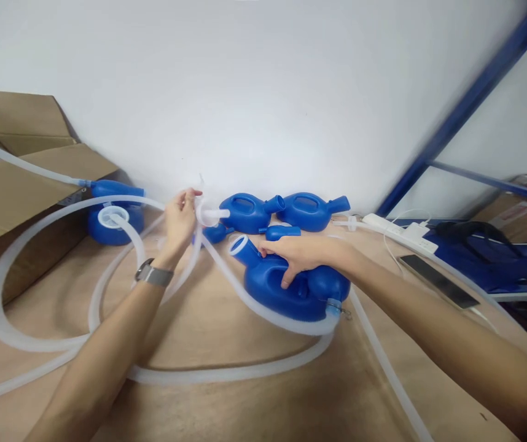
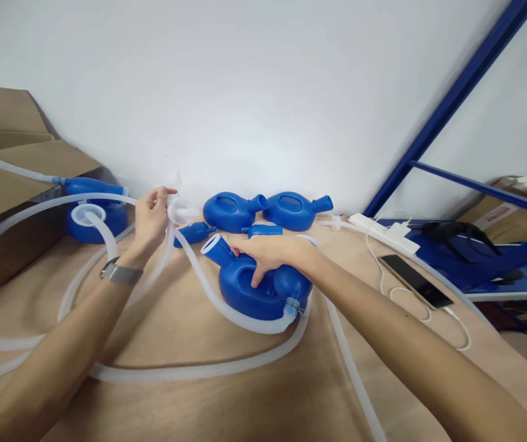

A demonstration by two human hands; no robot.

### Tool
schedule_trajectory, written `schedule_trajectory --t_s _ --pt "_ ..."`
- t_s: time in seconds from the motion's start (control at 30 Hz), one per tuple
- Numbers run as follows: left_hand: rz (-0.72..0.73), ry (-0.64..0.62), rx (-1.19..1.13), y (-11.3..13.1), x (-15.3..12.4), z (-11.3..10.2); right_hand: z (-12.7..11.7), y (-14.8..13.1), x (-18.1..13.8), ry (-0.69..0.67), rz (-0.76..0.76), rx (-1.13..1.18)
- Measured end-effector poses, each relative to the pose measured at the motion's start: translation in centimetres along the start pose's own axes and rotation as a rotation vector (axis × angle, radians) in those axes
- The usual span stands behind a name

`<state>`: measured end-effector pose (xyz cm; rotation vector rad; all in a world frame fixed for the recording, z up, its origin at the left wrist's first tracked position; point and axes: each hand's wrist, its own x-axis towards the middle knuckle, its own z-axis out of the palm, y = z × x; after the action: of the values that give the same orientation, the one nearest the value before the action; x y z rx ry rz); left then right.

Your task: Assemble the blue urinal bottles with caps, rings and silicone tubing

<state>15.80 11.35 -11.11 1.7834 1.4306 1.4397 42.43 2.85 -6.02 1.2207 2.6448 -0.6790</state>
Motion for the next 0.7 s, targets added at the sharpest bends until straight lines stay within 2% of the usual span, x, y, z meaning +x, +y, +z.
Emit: schedule_trajectory --t_s 0.13,0.2,0.3,0.4,0.5,0.57,0.63,0.7 --pt "-0.037 -0.341 0.088 0.2 0.9 -1.2 -0.5 0.5 0.2 -0.065 -0.016 0.017" --pt "-0.044 -0.459 0.130 0.2 0.5 -1.4 -0.9 0.7 0.3 -0.095 -0.024 0.022" --pt "-0.022 -0.556 0.143 0.5 -0.3 -2.2 -1.4 0.8 0.1 -0.117 -0.049 0.061" --pt "0.048 -0.573 0.146 1.9 -1.3 -3.9 -1.7 0.8 0.2 -0.128 -0.027 0.111" --pt "0.154 -0.664 0.243 4.1 -2.5 -6.2 -1.8 1.1 0.5 -0.155 -0.040 0.151" --pt "0.300 -0.749 0.376 5.4 -3.4 -7.6 -1.8 1.3 0.6 -0.169 -0.071 0.164" --pt "0.464 -0.818 0.487 6.0 -4.0 -8.5 -1.7 1.4 0.4 -0.180 -0.094 0.170" --pt "0.562 -0.881 0.541 6.0 -4.3 -8.7 -1.6 1.3 0.2 -0.191 -0.104 0.185"
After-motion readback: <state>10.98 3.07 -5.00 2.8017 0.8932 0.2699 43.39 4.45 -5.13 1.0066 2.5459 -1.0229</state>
